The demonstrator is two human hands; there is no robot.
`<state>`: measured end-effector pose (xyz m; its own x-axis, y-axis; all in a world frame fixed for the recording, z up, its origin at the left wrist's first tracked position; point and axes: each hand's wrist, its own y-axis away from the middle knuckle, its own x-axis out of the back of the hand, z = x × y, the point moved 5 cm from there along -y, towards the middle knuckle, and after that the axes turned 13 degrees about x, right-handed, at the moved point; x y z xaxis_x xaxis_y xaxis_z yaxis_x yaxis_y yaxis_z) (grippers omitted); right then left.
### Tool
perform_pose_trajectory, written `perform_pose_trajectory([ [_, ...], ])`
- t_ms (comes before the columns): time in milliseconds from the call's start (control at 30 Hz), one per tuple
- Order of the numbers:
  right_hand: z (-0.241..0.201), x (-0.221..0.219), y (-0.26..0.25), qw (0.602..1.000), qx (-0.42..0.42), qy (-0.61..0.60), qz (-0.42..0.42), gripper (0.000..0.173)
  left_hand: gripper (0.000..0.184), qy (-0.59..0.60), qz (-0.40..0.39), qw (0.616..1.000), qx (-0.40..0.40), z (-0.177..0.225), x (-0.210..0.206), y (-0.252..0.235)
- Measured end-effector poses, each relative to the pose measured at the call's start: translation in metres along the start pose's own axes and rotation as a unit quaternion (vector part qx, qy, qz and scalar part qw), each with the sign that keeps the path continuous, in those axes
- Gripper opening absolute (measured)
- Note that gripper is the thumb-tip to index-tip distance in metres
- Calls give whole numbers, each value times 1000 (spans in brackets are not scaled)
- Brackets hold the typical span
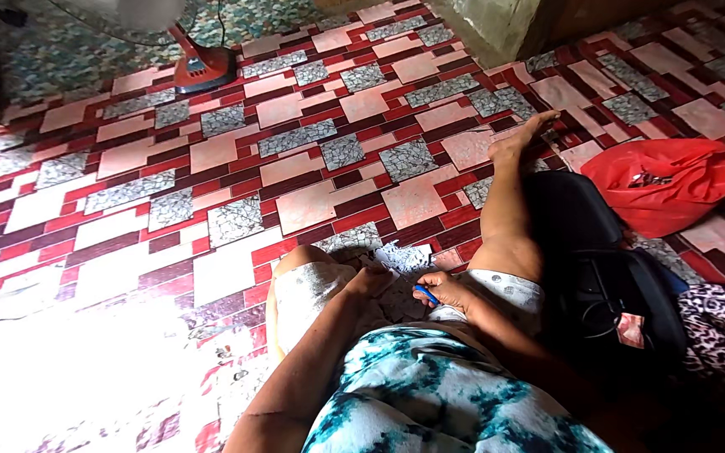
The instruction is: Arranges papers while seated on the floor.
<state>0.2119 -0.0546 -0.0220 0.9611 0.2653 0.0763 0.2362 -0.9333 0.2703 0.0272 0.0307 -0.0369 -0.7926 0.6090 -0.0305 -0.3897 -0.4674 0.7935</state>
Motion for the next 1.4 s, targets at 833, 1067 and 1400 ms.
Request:
perform_pose_trajectory([
  [833, 0, 3, -1, 1000, -20, 2, 17, 26, 17, 22, -10, 999, 39, 0, -1, 5],
  [1067, -1, 4, 0, 999, 0, -1, 41, 26, 19, 10, -11, 999, 38, 0, 0, 4],
  [1400, 2, 3, -2, 999, -43, -9, 16, 26, 19, 20, -5, 999, 40, -1, 1, 4],
])
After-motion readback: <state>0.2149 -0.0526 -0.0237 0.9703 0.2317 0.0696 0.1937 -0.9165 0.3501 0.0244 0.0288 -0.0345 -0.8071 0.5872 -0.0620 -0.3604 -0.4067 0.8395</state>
